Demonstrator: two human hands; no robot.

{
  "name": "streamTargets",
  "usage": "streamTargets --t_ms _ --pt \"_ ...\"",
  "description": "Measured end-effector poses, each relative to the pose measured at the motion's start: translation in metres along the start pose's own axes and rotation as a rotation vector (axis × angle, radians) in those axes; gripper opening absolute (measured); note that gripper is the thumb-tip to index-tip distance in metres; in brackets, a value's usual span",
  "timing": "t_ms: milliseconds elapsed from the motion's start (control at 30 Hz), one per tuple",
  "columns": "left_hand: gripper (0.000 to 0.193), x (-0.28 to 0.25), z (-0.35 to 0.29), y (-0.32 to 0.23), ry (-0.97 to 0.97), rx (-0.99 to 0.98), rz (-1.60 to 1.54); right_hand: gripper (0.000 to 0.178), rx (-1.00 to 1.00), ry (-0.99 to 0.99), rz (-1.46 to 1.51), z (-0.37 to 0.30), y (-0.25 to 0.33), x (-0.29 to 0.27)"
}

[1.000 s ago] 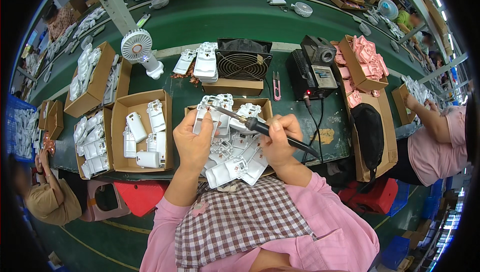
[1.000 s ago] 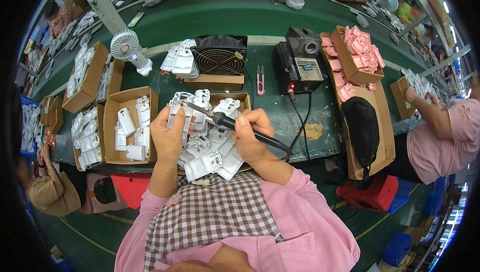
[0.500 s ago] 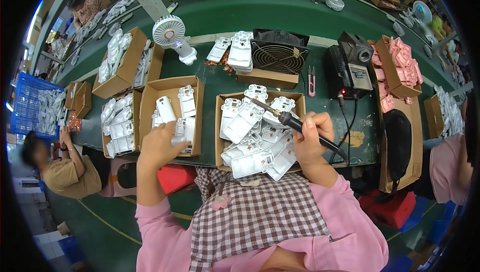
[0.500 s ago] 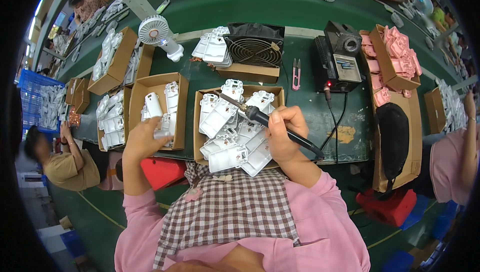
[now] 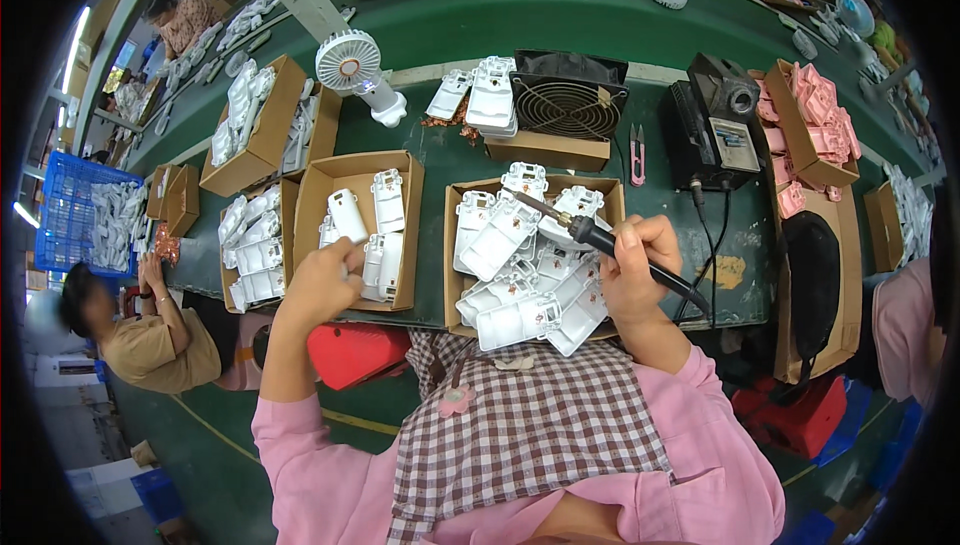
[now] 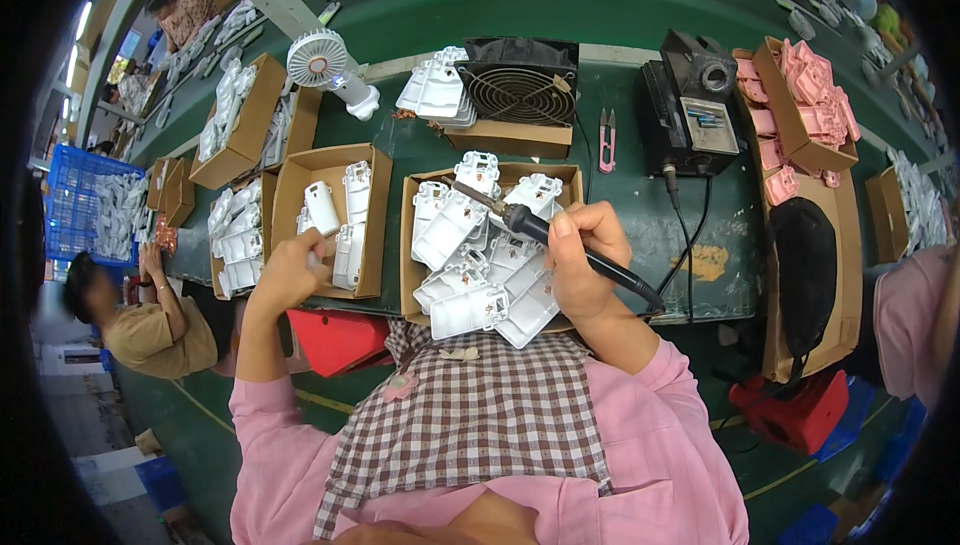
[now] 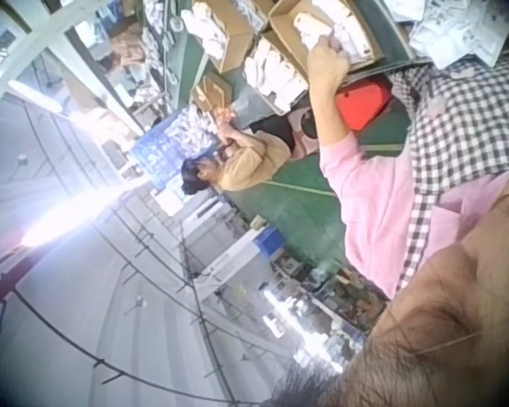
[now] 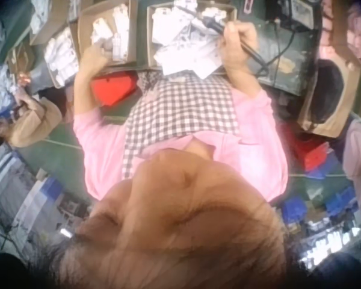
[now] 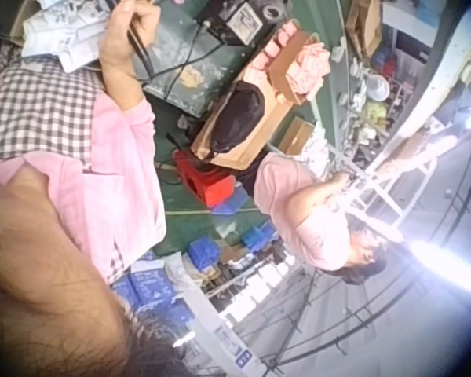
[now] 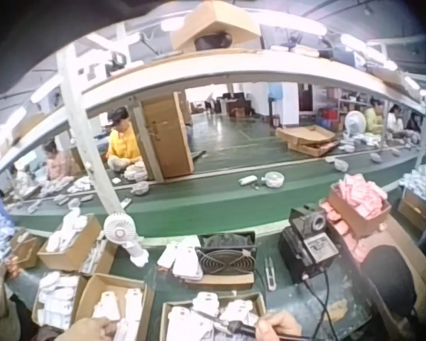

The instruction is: The person solders components onto plastic casings using a soldering iron, places the finished casings into a box, passes the filled box forward, and solders additional casings.

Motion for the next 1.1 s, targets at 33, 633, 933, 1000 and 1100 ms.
streamTargets --t_ms 33,633,933,1000,1100 --pt "0.019 -0.007 -0.003 0.013 -0.116 -0.074 0.007 0.015 -0.012 0.008 0.009 0.001 0.001 0.001" --pt "0.008 0.006 0.064 0.044 -0.57 -0.223 -0.546 0.014 -0.015 0.025 0.036 0.003 0.002 0.001" --pt "0.031 0.01 0.031 -0.012 -0.052 -0.17 0.004 0.014 -0.001 0.011 0.013 0.005 0.001 -0.004" --pt "0.034 0.022 0.029 -0.013 -0.04 -0.148 0.031 0.014 -0.004 0.003 0.028 0.005 0.0 -0.004" --pt "0.045 0.035 0.028 -0.004 -0.037 -0.125 0.045 0.014 0.011 0.01 0.021 0.004 0.0 0.0"
Point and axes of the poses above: each hand's wrist, its own z-axis towards the middle knuckle, its own x-axis out of the palm, y = z × x, the point moved 10 cm from there along z, towards the middle knuckle, and after that the axes turned 10 degrees about z, right-handed, at the moved point
